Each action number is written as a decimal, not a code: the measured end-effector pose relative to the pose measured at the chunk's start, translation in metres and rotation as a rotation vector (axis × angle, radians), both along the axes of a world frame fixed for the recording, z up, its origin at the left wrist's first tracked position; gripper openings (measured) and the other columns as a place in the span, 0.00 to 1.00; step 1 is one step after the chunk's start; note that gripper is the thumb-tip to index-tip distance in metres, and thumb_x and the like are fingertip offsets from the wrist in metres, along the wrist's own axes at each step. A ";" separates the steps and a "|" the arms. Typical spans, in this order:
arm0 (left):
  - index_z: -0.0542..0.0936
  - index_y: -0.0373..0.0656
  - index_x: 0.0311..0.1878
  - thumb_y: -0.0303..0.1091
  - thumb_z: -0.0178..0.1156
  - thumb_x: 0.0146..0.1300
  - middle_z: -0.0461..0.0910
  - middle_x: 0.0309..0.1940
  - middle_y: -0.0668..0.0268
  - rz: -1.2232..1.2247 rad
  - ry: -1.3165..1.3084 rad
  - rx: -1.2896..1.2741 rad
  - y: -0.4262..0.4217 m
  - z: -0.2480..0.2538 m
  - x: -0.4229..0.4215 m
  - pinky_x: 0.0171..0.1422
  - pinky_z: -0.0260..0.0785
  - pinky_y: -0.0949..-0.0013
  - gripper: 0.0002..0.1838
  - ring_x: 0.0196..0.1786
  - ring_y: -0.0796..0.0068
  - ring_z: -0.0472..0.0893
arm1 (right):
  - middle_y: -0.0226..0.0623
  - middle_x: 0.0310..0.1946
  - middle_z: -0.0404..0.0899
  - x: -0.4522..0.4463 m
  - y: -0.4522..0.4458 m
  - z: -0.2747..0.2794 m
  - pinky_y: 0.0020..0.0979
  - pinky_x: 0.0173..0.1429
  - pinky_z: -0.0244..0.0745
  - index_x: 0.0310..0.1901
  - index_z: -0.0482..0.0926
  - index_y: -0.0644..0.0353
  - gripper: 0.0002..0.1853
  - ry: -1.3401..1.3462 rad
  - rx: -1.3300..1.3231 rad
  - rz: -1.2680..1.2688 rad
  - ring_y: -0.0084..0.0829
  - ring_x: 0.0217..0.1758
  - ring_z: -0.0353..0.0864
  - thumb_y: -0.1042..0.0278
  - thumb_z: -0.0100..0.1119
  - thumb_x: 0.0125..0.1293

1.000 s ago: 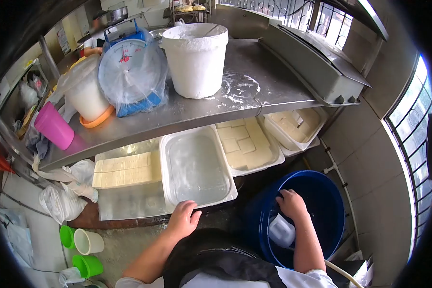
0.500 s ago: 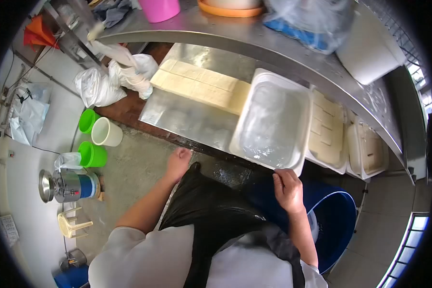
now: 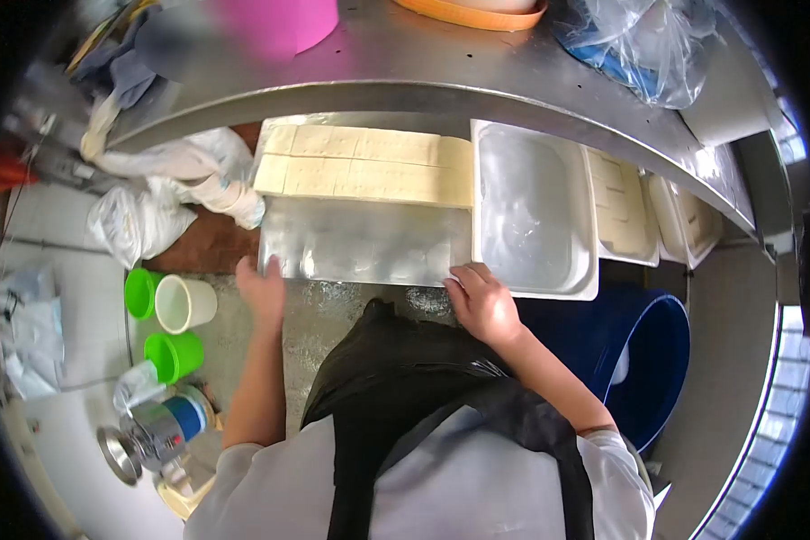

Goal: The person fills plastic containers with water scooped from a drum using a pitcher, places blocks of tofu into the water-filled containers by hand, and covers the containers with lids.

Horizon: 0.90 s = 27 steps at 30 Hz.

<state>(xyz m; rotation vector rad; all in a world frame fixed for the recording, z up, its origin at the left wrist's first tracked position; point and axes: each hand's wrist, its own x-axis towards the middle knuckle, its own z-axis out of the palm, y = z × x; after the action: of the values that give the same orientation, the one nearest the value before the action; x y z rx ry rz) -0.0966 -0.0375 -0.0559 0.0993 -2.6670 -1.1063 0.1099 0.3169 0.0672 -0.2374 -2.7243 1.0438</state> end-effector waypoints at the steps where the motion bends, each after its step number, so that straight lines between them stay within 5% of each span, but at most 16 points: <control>1: 0.79 0.32 0.60 0.43 0.67 0.73 0.84 0.51 0.47 0.124 0.044 0.021 -0.013 -0.018 -0.009 0.60 0.75 0.58 0.23 0.54 0.56 0.84 | 0.52 0.49 0.82 -0.009 -0.007 0.002 0.46 0.57 0.81 0.50 0.83 0.63 0.13 0.054 0.131 -0.015 0.53 0.54 0.83 0.70 0.69 0.66; 2: 0.79 0.32 0.60 0.43 0.67 0.73 0.84 0.51 0.47 0.097 0.039 0.023 -0.024 -0.027 -0.015 0.60 0.75 0.58 0.23 0.54 0.56 0.84 | 0.55 0.54 0.80 -0.017 -0.011 0.003 0.48 0.61 0.79 0.52 0.82 0.62 0.15 0.107 0.262 -0.027 0.55 0.59 0.81 0.70 0.69 0.66; 3: 0.79 0.34 0.61 0.47 0.67 0.73 0.83 0.53 0.46 0.219 -0.399 0.480 -0.036 -0.034 -0.016 0.61 0.76 0.54 0.26 0.55 0.55 0.83 | 0.59 0.64 0.73 -0.022 -0.010 0.000 0.50 0.67 0.75 0.65 0.76 0.62 0.24 0.016 0.425 -0.089 0.57 0.67 0.75 0.68 0.65 0.69; 4: 0.78 0.36 0.63 0.51 0.68 0.72 0.83 0.54 0.45 0.347 -0.851 0.925 -0.042 -0.039 -0.017 0.62 0.76 0.51 0.29 0.57 0.53 0.83 | 0.59 0.64 0.73 -0.025 -0.009 -0.006 0.50 0.67 0.75 0.65 0.76 0.62 0.24 0.002 0.426 -0.109 0.57 0.67 0.75 0.68 0.65 0.69; 6: 0.76 0.38 0.64 0.52 0.65 0.75 0.82 0.54 0.47 0.223 -0.947 1.066 -0.029 -0.025 -0.002 0.62 0.76 0.48 0.28 0.57 0.54 0.83 | 0.57 0.68 0.69 -0.031 -0.004 -0.026 0.51 0.69 0.74 0.74 0.67 0.65 0.32 -0.225 0.514 -0.326 0.57 0.69 0.73 0.70 0.62 0.70; 7: 0.75 0.39 0.65 0.53 0.62 0.77 0.81 0.54 0.49 0.110 -1.017 1.218 -0.022 -0.019 0.004 0.63 0.77 0.46 0.28 0.56 0.54 0.83 | 0.58 0.71 0.66 -0.030 0.006 -0.046 0.51 0.72 0.73 0.78 0.60 0.66 0.37 -0.339 0.337 -0.337 0.58 0.69 0.73 0.70 0.60 0.70; 11: 0.71 0.39 0.67 0.48 0.55 0.82 0.81 0.50 0.54 0.019 -0.969 1.334 0.001 -0.043 0.001 0.64 0.78 0.45 0.23 0.53 0.55 0.83 | 0.59 0.70 0.68 -0.033 0.000 -0.038 0.50 0.73 0.72 0.76 0.63 0.66 0.33 -0.433 0.258 -0.340 0.58 0.70 0.73 0.71 0.59 0.70; 13: 0.73 0.39 0.62 0.43 0.51 0.84 0.80 0.50 0.55 0.077 -0.948 1.334 0.006 -0.048 0.001 0.62 0.80 0.46 0.17 0.52 0.55 0.84 | 0.60 0.66 0.73 -0.036 -0.006 -0.025 0.46 0.72 0.75 0.74 0.66 0.66 0.31 -0.130 0.736 -0.266 0.56 0.70 0.74 0.71 0.60 0.71; 14: 0.73 0.39 0.62 0.43 0.51 0.84 0.80 0.50 0.55 0.086 -0.932 1.345 0.006 -0.049 0.001 0.62 0.80 0.46 0.17 0.52 0.55 0.84 | 0.60 0.66 0.73 -0.039 -0.007 -0.030 0.46 0.72 0.75 0.74 0.66 0.66 0.31 -0.118 0.738 -0.251 0.56 0.70 0.74 0.71 0.60 0.71; 16: 0.73 0.38 0.59 0.44 0.51 0.84 0.81 0.53 0.51 0.025 -0.947 1.248 -0.001 -0.052 0.004 0.61 0.80 0.45 0.18 0.54 0.54 0.85 | 0.60 0.67 0.73 -0.047 -0.016 -0.045 0.50 0.74 0.73 0.72 0.69 0.64 0.29 -0.020 0.432 0.138 0.60 0.73 0.71 0.69 0.62 0.71; 17: 0.73 0.38 0.59 0.44 0.51 0.84 0.81 0.53 0.51 0.043 -0.935 1.247 -0.005 -0.053 0.007 0.61 0.80 0.45 0.18 0.54 0.54 0.85 | 0.61 0.72 0.66 -0.052 -0.024 -0.048 0.55 0.77 0.67 0.74 0.67 0.61 0.33 -0.207 0.085 0.159 0.67 0.75 0.66 0.64 0.65 0.71; 20: 0.76 0.38 0.52 0.47 0.53 0.83 0.83 0.45 0.53 -0.014 -0.922 1.233 -0.006 -0.034 0.007 0.57 0.82 0.48 0.19 0.48 0.56 0.86 | 0.63 0.77 0.57 -0.069 -0.040 -0.047 0.60 0.79 0.62 0.76 0.62 0.61 0.37 -0.401 0.425 0.177 0.75 0.78 0.58 0.57 0.65 0.72; 22: 0.78 0.39 0.45 0.53 0.56 0.81 0.82 0.32 0.60 -0.029 -1.248 0.763 -0.006 0.020 0.003 0.51 0.83 0.49 0.22 0.41 0.59 0.87 | 0.65 0.79 0.53 -0.071 -0.039 -0.060 0.62 0.80 0.58 0.79 0.56 0.61 0.41 -0.573 0.450 0.171 0.78 0.79 0.53 0.51 0.64 0.74; 24: 0.78 0.38 0.41 0.53 0.60 0.78 0.81 0.25 0.60 -0.063 -1.186 0.553 -0.001 0.055 -0.008 0.46 0.82 0.52 0.23 0.37 0.54 0.86 | 0.65 0.81 0.49 -0.068 -0.036 -0.070 0.66 0.81 0.53 0.81 0.57 0.59 0.42 -0.601 0.508 0.137 0.78 0.81 0.49 0.44 0.59 0.75; 26: 0.77 0.35 0.42 0.48 0.62 0.75 0.84 0.31 0.49 -0.466 -0.324 -0.130 0.016 0.076 -0.035 0.48 0.79 0.51 0.20 0.41 0.45 0.85 | 0.65 0.82 0.48 -0.067 -0.032 -0.077 0.66 0.81 0.53 0.82 0.54 0.58 0.43 -0.608 0.535 0.161 0.79 0.82 0.47 0.41 0.56 0.77; 27: 0.78 0.34 0.43 0.46 0.62 0.74 0.84 0.34 0.46 -0.457 -0.123 -0.075 0.033 0.085 -0.056 0.50 0.78 0.49 0.19 0.43 0.42 0.84 | 0.65 0.82 0.48 -0.068 -0.032 -0.077 0.65 0.81 0.53 0.82 0.54 0.58 0.43 -0.609 0.566 0.161 0.79 0.82 0.47 0.41 0.55 0.77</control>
<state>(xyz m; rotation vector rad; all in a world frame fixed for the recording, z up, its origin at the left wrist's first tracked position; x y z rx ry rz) -0.1529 -0.0045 0.0290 -0.4941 -2.9216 -1.1489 0.0415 0.2845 -0.0096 -0.2725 -3.4904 0.1911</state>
